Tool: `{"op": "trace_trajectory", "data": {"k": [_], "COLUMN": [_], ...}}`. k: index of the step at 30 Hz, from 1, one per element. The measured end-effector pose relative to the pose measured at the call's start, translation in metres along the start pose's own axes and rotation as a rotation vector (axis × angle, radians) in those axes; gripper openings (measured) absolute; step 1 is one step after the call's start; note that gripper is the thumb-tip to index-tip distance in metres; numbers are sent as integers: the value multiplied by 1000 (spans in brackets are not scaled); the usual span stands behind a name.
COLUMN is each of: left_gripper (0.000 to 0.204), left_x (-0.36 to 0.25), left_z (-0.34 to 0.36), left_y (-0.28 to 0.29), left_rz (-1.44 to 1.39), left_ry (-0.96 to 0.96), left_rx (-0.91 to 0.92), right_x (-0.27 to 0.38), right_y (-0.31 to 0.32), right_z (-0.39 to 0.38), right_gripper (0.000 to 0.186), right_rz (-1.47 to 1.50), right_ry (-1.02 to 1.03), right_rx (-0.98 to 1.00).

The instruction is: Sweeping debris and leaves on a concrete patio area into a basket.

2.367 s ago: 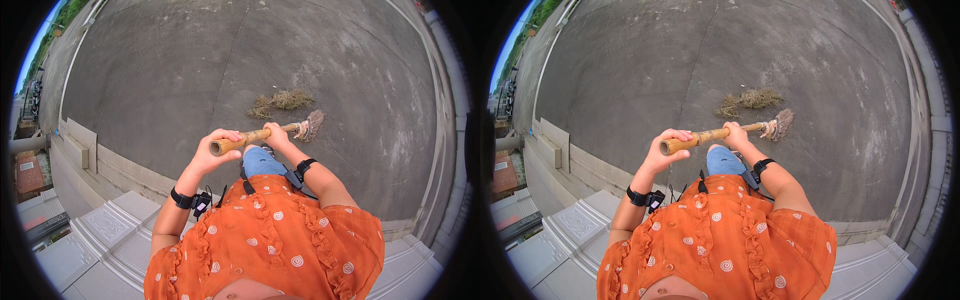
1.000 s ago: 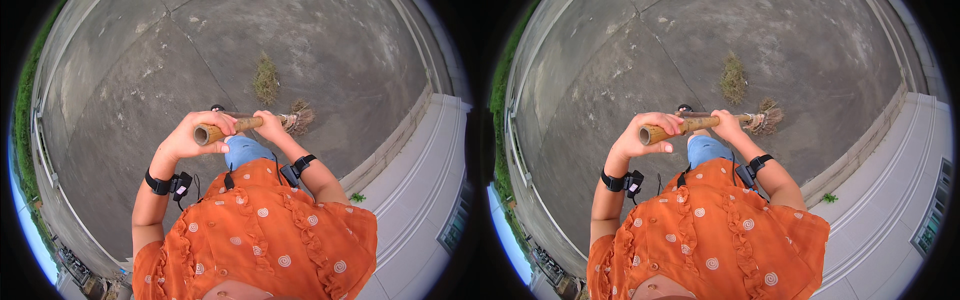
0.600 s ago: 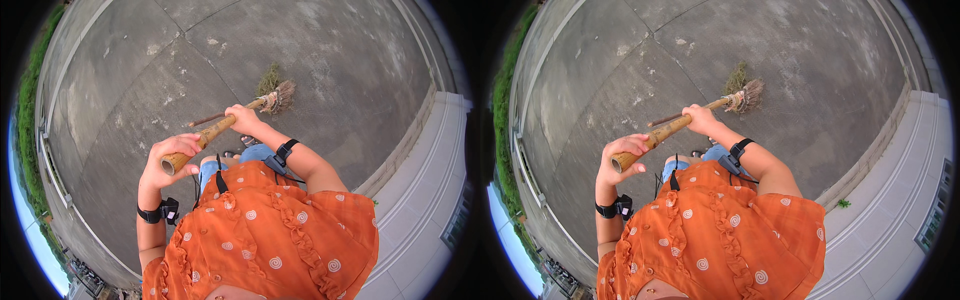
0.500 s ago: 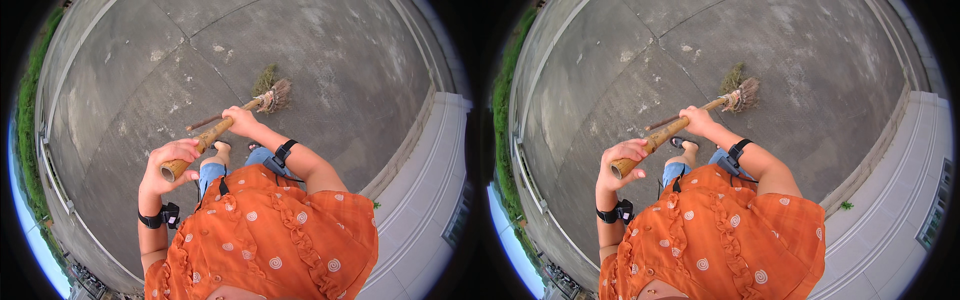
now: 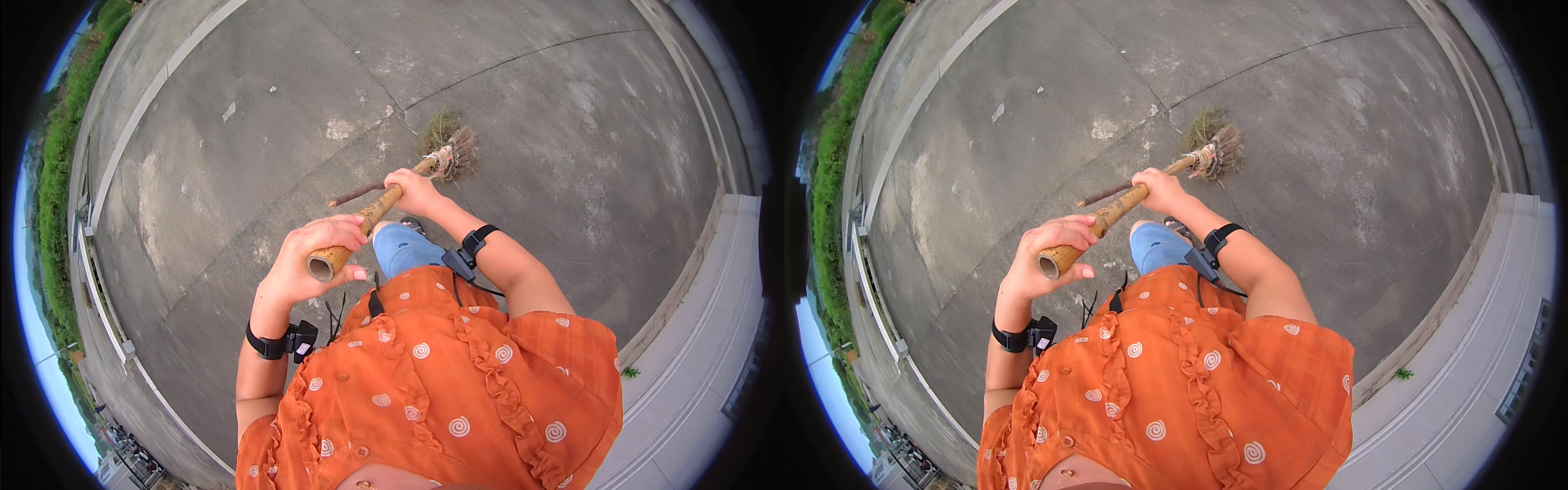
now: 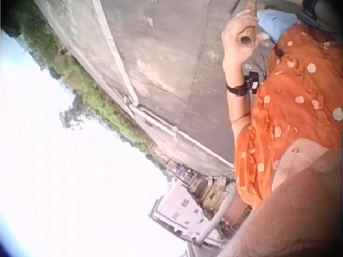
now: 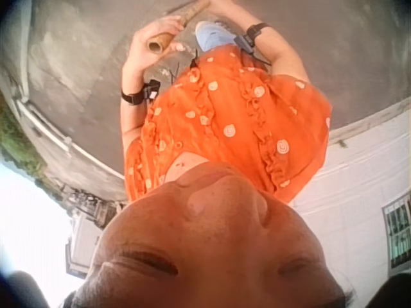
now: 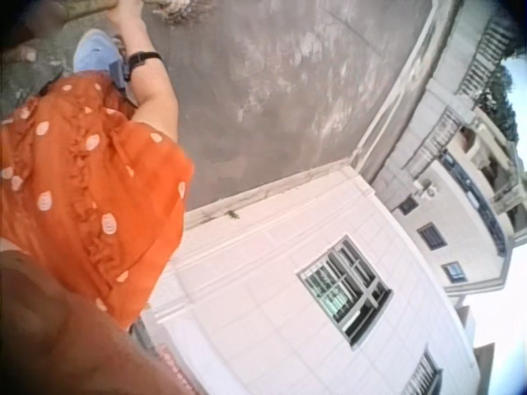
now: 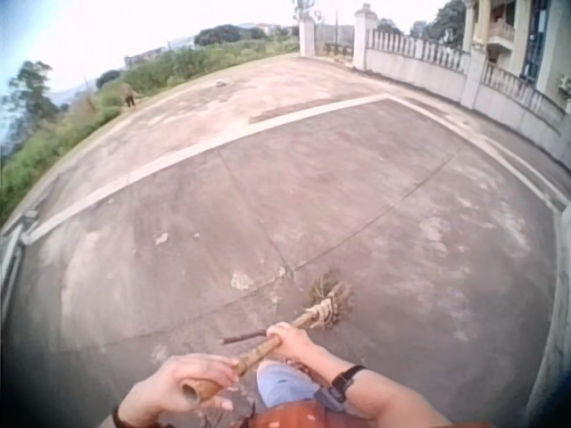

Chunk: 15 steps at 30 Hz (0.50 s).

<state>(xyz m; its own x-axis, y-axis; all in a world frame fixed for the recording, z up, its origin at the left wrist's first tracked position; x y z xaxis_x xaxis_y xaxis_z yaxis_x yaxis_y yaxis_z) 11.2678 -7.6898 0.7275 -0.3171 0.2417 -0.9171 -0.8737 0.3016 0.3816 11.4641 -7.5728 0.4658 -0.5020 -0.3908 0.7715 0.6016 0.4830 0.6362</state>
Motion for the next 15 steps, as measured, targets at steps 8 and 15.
{"op": "trace_trajectory", "data": {"k": [8,15], "left_gripper": [34,34], "left_x": [134,255], "left_z": [52,63], "left_y": [300,565], "left_rz": [-30,9], "left_ry": [82,68], "left_rx": [-49,-169], "right_x": [77,160], "right_y": [-86,-190], "right_z": [316,615], "right_gripper": [22,24], "right_rz": [-20,-12], "right_ry": [5,136], "right_rx": [58,138]}}
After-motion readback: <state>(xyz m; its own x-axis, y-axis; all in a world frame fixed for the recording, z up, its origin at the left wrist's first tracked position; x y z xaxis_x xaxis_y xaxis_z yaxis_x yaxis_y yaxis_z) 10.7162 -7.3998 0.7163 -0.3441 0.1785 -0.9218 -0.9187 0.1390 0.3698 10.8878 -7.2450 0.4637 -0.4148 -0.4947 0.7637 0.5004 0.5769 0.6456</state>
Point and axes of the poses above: each hand's wrist, its own z-axis towards the middle knuckle, its own y-axis out of the back of the hand, x = y × z, the point moved 1 cm from there along z, towards the middle knuckle, and after that the axes turned 2 degrees about -z, right-handed, at the moved point
